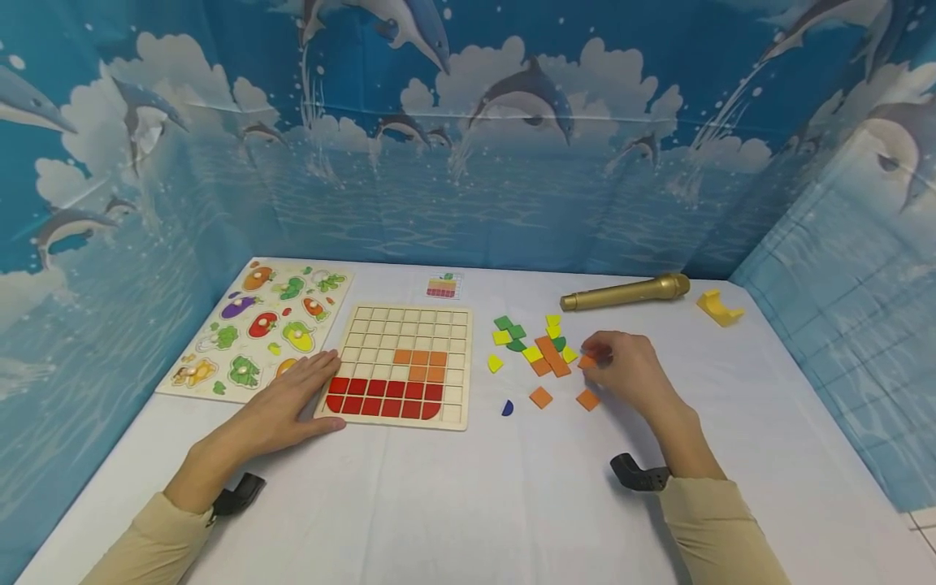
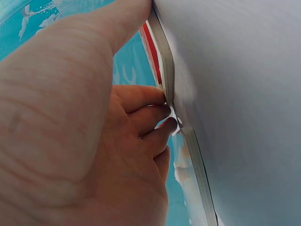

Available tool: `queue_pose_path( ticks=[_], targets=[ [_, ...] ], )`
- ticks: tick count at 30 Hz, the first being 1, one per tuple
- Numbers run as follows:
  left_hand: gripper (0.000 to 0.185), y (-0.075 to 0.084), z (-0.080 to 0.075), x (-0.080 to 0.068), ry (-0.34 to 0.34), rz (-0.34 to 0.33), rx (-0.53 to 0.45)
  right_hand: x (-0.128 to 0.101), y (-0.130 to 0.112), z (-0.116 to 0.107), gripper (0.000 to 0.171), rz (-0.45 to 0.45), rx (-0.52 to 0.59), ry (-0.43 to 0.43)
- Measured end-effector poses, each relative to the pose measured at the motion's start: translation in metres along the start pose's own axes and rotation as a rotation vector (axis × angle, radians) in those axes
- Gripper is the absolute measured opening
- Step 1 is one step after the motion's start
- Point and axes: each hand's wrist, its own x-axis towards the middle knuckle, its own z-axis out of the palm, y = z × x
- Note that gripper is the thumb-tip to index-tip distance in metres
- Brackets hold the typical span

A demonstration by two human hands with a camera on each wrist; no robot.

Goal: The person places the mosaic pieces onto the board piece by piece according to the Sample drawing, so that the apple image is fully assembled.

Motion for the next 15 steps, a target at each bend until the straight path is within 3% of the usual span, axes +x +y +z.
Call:
queue_pose_path(
  ticks=[6, 15],
  targets=[
    [0.095, 0.001, 0.0, 0.0, 0.001, -0.005, 0.002, 0.001, -0.012, -0.002, 0.032, -0.034, 0.009, 0.032],
    [0.096, 0.001, 0.0, 0.001, 0.011, -0.004, 0.007, 0.015, -0.063, 0.017, 0.027, -0.167, 0.041, 0.028]
  ],
)
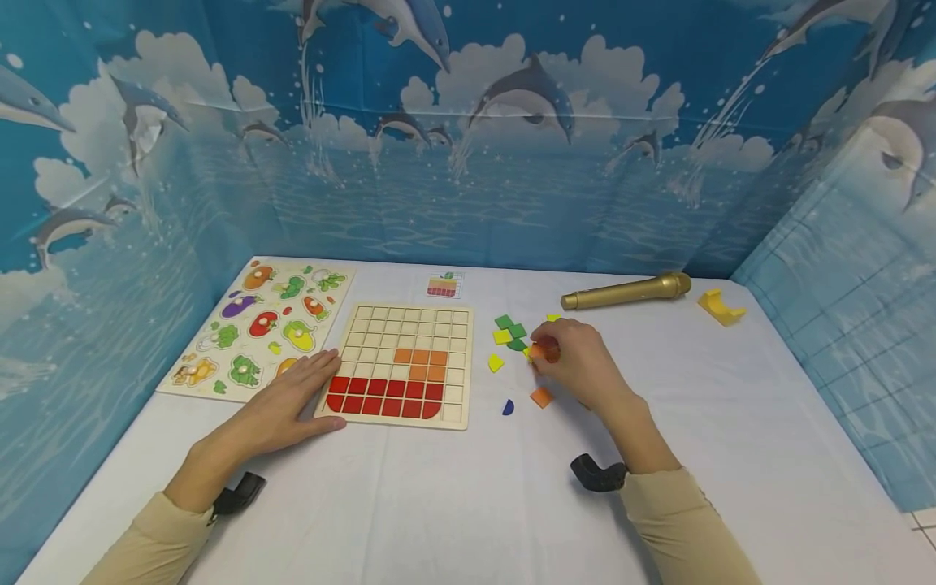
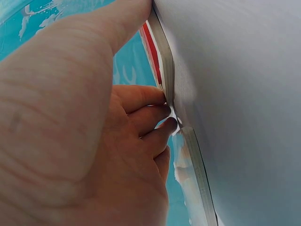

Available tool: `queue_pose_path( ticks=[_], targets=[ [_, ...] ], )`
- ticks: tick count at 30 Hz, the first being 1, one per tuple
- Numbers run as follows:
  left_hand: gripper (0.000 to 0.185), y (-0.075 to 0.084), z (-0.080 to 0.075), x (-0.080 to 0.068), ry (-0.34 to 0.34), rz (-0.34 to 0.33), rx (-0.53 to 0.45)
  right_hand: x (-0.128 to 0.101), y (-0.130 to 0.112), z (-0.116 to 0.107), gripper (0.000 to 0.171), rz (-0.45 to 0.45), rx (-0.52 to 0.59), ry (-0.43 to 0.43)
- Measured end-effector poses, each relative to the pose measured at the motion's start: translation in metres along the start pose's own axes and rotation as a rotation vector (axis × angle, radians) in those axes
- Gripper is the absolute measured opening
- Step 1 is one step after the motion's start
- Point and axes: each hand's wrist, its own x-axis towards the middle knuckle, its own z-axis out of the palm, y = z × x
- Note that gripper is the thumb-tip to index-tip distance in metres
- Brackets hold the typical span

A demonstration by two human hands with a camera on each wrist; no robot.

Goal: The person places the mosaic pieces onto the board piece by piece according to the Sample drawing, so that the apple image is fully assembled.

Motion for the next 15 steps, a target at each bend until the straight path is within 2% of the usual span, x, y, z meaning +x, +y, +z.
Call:
queue_pose_path(
  ticks=[15],
  targets=[
    [0.095, 0.001, 0.0, 0.0, -0.008, -0.007, 0.003, 0.033, -0.072, 0.045, 0.025, -0.192, 0.087, -0.047]
  ],
)
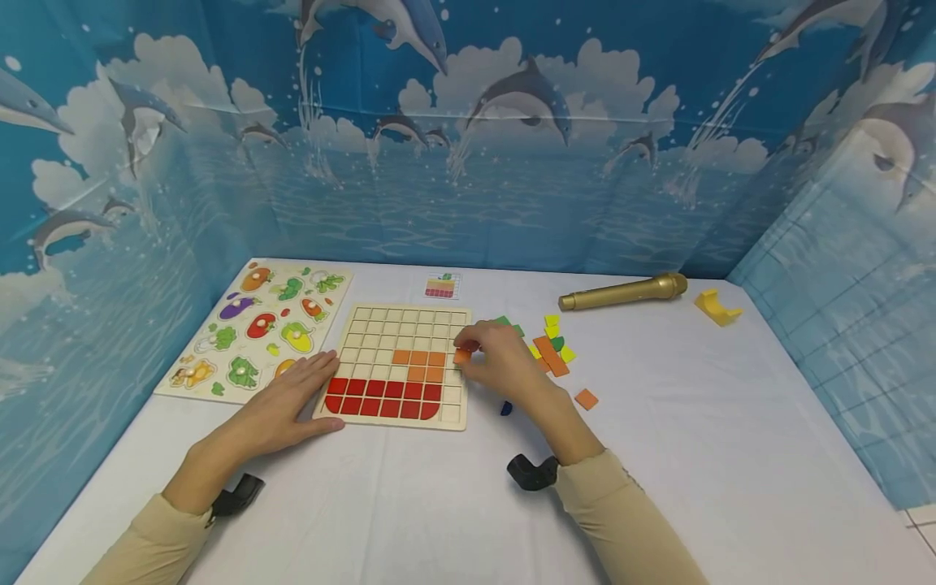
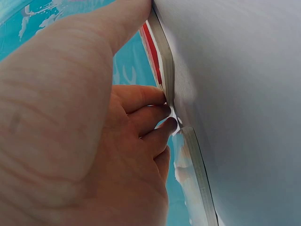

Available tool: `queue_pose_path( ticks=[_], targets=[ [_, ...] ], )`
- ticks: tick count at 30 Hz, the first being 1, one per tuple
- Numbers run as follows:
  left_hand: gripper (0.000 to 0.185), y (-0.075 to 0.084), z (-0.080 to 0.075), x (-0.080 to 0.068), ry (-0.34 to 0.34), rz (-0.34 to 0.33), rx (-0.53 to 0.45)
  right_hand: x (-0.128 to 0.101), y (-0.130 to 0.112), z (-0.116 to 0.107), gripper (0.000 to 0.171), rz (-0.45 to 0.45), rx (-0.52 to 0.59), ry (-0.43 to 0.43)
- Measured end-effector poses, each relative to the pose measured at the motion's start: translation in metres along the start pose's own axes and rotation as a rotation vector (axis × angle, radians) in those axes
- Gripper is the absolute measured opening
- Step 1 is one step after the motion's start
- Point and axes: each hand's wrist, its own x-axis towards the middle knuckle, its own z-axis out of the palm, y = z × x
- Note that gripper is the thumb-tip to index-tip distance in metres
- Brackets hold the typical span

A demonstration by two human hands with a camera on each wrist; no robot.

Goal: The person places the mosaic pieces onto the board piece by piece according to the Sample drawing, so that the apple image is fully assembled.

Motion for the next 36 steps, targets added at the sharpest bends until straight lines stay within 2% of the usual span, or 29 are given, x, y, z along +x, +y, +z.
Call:
queue_pose_path(
  ticks=[3, 13, 21, 36],
  targets=[
    [0.095, 0.0, 0.0, 0.0, -0.001, -0.002, 0.001, 0.008, -0.009, 0.01, 0.024, -0.041, 0.023, -0.005],
    [0.097, 0.0, 0.001, 0.0, 0.006, 0.004, 0.007, 0.027, -0.035, 0.041, 0.025, -0.036, 0.067, -0.057],
    [0.096, -0.001, 0.001, 0.001, 0.007, 0.007, 0.013, 0.036, -0.045, 0.06, 0.025, -0.045, 0.085, -0.09],
    [0.097, 0.0, 0.0, 0.001, 0.01, 0.01, 0.02, 0.033, -0.047, 0.065, 0.018, -0.074, 0.059, -0.071]
  ],
)
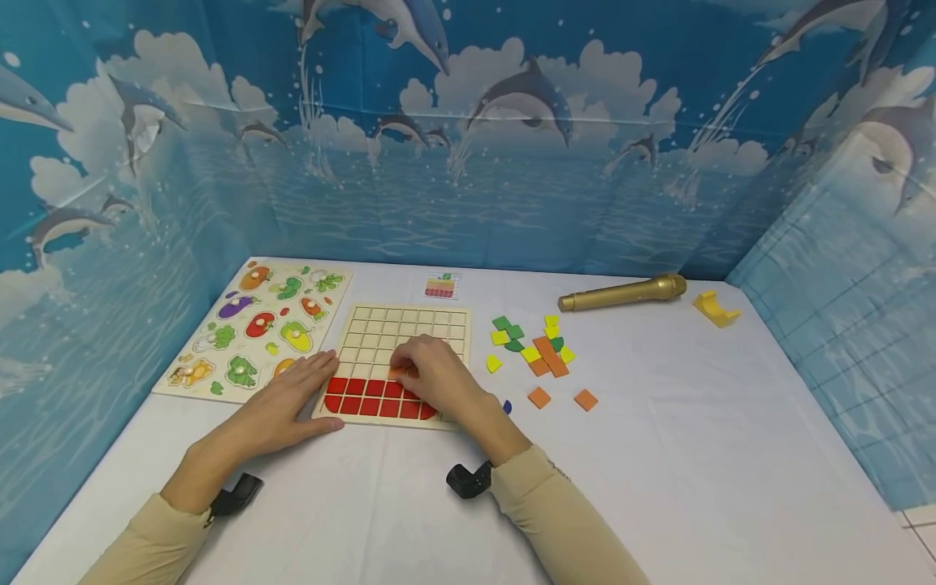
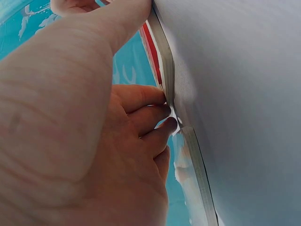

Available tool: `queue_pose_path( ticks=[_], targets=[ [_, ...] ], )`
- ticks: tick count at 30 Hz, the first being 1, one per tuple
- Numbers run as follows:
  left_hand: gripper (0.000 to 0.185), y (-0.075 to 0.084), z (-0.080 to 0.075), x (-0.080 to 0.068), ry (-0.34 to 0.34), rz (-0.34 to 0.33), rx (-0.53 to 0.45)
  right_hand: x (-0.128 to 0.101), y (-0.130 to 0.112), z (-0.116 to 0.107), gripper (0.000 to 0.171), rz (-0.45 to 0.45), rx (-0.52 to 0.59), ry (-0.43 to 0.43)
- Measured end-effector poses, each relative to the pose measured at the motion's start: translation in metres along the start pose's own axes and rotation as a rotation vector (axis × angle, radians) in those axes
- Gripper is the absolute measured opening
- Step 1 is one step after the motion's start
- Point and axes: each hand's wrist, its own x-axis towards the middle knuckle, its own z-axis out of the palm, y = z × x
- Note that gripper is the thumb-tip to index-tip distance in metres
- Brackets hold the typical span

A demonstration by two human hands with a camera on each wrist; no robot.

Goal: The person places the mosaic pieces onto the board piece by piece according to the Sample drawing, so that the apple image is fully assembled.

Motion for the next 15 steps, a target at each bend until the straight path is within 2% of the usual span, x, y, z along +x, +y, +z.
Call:
queue_pose_path(
  ticks=[6, 15],
  targets=[
    [0.097, 0.0, 0.001, 0.0, -0.005, -0.007, -0.01, -0.01, 0.003, -0.01, 0.017, 0.022, 0.007, 0.008],
    [0.096, 0.0, 0.001, -0.001, -0.002, -0.008, -0.011, -0.033, 0.02, -0.031, 0.015, 0.073, 0.017, 0.045]
  ],
)
